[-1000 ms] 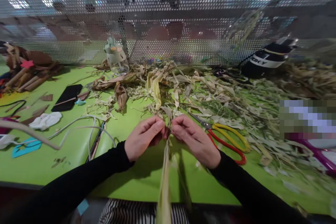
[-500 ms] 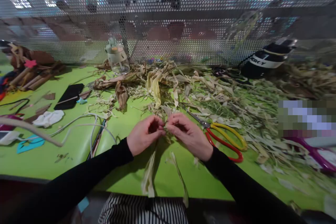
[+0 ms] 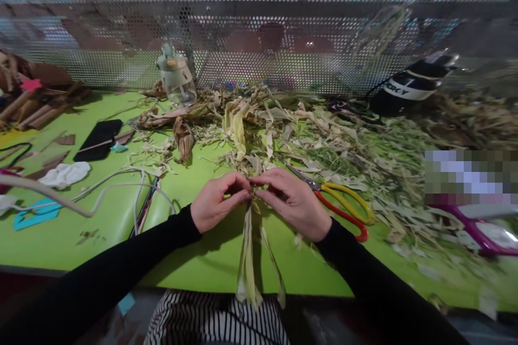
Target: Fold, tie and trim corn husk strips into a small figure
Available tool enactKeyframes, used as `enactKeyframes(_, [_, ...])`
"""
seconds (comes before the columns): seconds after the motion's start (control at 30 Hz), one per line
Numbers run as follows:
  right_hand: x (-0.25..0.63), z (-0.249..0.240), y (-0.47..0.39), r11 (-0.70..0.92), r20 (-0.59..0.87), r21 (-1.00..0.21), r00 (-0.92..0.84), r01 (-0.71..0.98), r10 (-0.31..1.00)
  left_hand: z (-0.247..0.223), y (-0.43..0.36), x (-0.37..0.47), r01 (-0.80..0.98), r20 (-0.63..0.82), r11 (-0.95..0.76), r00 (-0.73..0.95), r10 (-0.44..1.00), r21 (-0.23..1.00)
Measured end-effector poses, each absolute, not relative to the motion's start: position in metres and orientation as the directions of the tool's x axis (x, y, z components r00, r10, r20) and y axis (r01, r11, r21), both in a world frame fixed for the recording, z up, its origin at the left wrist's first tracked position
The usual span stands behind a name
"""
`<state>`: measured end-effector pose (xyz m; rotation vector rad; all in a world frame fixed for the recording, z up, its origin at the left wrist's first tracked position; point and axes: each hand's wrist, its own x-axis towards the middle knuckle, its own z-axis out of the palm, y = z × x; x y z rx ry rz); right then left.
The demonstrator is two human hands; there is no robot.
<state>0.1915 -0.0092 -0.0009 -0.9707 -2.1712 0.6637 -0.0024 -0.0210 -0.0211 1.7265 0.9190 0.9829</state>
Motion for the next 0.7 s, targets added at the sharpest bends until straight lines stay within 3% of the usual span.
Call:
enactKeyframes(0.13, [0.191, -0.003, -0.009, 0.613, 0.372, -0.614, -0.503, 0.497, 0.780, -0.024, -0.021, 0.001, 0.105, 0.170, -0.226, 0.386, 0.907, 0.968])
enactKeyframes(0.27, [0.194, -0.001, -0.010, 0.662, 0.430, -0.590, -0.514, 0.463, 0.743, -0.024, -0.016, 0.003, -0.097, 0.004, 0.032, 0.347, 0.938, 0.995])
enactKeyframes(0.37, [0.195, 0.001, -0.011, 0.701, 0.442, -0.577, -0.561, 0.420, 0.700, -0.023, -0.014, 0.002, -0.153, -0.082, 0.145, 0.359, 0.930, 0.978])
enactKeyframes(0.43, [0.194, 0.002, -0.012, 0.699, 0.431, -0.594, -0.576, 0.399, 0.695, -0.022, -0.015, 0.001, -0.107, -0.025, 0.069, 0.371, 0.928, 0.992])
enactKeyframes(0.53, [0.191, 0.001, -0.013, 0.638, 0.404, -0.646, -0.522, 0.419, 0.751, -0.019, -0.020, 0.001, 0.110, 0.218, -0.279, 0.384, 0.897, 0.954])
enactKeyframes(0.6, [0.188, -0.001, -0.014, 0.573, 0.366, -0.675, -0.464, 0.465, 0.807, -0.019, -0.024, 0.001, 0.293, 0.363, -0.490, 0.394, 0.844, 0.821])
enactKeyframes(0.7, [0.184, -0.004, -0.014, 0.562, 0.362, -0.661, -0.445, 0.497, 0.819, -0.022, -0.027, 0.002, 0.476, 0.503, -0.652, 0.416, 0.758, 0.590])
